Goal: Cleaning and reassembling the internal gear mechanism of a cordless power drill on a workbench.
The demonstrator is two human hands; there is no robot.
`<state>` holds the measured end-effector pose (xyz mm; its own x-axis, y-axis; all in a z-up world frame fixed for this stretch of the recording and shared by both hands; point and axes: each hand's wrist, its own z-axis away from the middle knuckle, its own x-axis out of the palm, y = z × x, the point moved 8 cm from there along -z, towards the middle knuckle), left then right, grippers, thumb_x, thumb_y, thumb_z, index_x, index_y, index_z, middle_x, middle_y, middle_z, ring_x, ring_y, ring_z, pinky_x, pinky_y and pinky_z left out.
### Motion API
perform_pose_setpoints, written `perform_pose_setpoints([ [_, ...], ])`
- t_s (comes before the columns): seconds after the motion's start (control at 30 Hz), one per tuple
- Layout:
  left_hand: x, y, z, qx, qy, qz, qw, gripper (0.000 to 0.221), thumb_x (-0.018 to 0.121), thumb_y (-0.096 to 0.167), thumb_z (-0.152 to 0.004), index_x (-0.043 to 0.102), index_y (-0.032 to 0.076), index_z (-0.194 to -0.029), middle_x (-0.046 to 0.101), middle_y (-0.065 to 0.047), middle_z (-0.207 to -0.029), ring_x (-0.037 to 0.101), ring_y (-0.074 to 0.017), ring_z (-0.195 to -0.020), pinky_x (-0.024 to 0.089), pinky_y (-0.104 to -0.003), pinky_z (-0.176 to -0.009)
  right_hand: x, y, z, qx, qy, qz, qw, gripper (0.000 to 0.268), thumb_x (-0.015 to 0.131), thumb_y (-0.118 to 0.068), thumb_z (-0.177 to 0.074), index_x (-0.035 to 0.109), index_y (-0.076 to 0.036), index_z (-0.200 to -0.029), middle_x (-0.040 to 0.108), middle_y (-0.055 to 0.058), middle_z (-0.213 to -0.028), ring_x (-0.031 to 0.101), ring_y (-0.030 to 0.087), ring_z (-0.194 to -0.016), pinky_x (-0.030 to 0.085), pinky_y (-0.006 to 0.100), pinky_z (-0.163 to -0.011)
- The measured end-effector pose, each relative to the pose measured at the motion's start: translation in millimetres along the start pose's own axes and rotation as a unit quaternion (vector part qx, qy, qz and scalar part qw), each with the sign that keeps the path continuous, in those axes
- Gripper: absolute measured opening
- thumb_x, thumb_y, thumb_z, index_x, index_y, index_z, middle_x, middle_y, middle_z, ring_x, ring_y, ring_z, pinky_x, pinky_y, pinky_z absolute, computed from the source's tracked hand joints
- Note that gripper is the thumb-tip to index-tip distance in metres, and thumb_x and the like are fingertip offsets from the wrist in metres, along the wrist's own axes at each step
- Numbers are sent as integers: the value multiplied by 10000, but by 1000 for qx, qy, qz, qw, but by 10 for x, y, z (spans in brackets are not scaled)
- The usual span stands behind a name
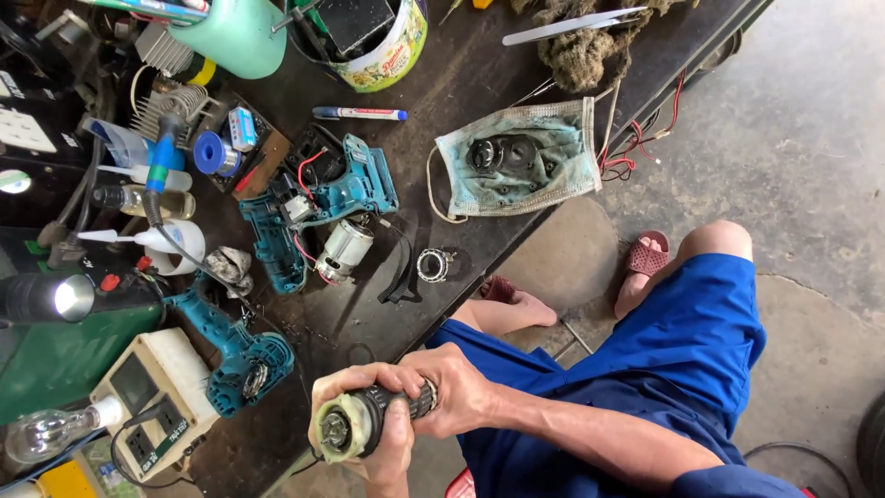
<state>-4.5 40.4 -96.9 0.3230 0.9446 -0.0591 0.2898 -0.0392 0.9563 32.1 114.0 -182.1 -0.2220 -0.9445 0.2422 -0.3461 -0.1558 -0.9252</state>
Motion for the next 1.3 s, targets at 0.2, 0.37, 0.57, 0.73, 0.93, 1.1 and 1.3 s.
perform_pose_setpoints([
  [0.2, -3, 33, 35, 14, 15, -12, 1000, 293, 739, 161, -815, 553, 51, -1012, 621, -146, -785, 649, -234, -595, 633, -381, -597, -18, 166, 108, -12, 24, 18, 999, 247, 663, -120, -733, 423, -175, -735, 455, -69, -653, 419, 117, -549, 364, 284, -518],
  [0.37, 119, 148, -7, 33, -37, -80, 996, 244, 719, 130, -766, 551, 81, -937, 709, -58, -748, 674, -148, -619, 579, -285, -658, 43, 301, 101, -1, -57, -35, 998, 133, 650, -198, -757, 559, -113, -804, 538, -12, -736, 529, 112, -651, 422, 308, -574],
  [0.57, 9, 168, -8, 43, -20, -86, 995, 246, 723, 125, -762, 554, 77, -935, 708, -67, -746, 674, -154, -610, 587, -288, -637, 25, 290, 79, 4, -52, -33, 998, 308, 752, -384, -868, 625, -104, -868, 670, 30, -828, 666, 167, -705, 510, 296, -601],
  [0.73, -28, 145, 30, 40, -24, -88, 995, 248, 727, 121, -759, 557, 74, -932, 708, -74, -744, 673, -159, -602, 594, -291, -619, 14, 268, 89, -22, -64, -25, 997, 264, 729, -324, -909, 637, -77, -898, 651, 63, -868, 648, 204, -741, 524, 330, -629],
  [0.93, 18, 50, 98, 30, -43, -79, 995, 250, 732, 115, -754, 560, 69, -929, 707, -85, -742, 673, -165, -591, 603, -295, -594, 39, -49, -36, 14, -163, -13, 986, 218, 690, -150, -849, 646, -62, -1043, 689, 66, -982, 670, 208, -858, 517, 341, -701],
  [1.1, 48, -31, 164, 24, -55, -51, 997, 263, 731, 86, -735, 567, 50, -938, 701, -123, -744, 695, -202, -613, 616, -320, -606, 108, 224, 155, 42, -186, -15, 982, 124, 664, -43, -756, 557, -90, -796, 627, 17, -799, 583, 135, -680, 443, 289, -579],
  [1.3, 57, -62, 156, 22, -68, -60, 996, 288, 729, 83, -702, 565, 64, -937, 696, -102, -718, 694, -174, -595, 623, -304, -622, 66, 193, 176, 12, -155, -30, 987, 252, 651, -133, -771, 411, -145, -696, 523, -9, -724, 519, 149, -611, 408, 290, -556],
])
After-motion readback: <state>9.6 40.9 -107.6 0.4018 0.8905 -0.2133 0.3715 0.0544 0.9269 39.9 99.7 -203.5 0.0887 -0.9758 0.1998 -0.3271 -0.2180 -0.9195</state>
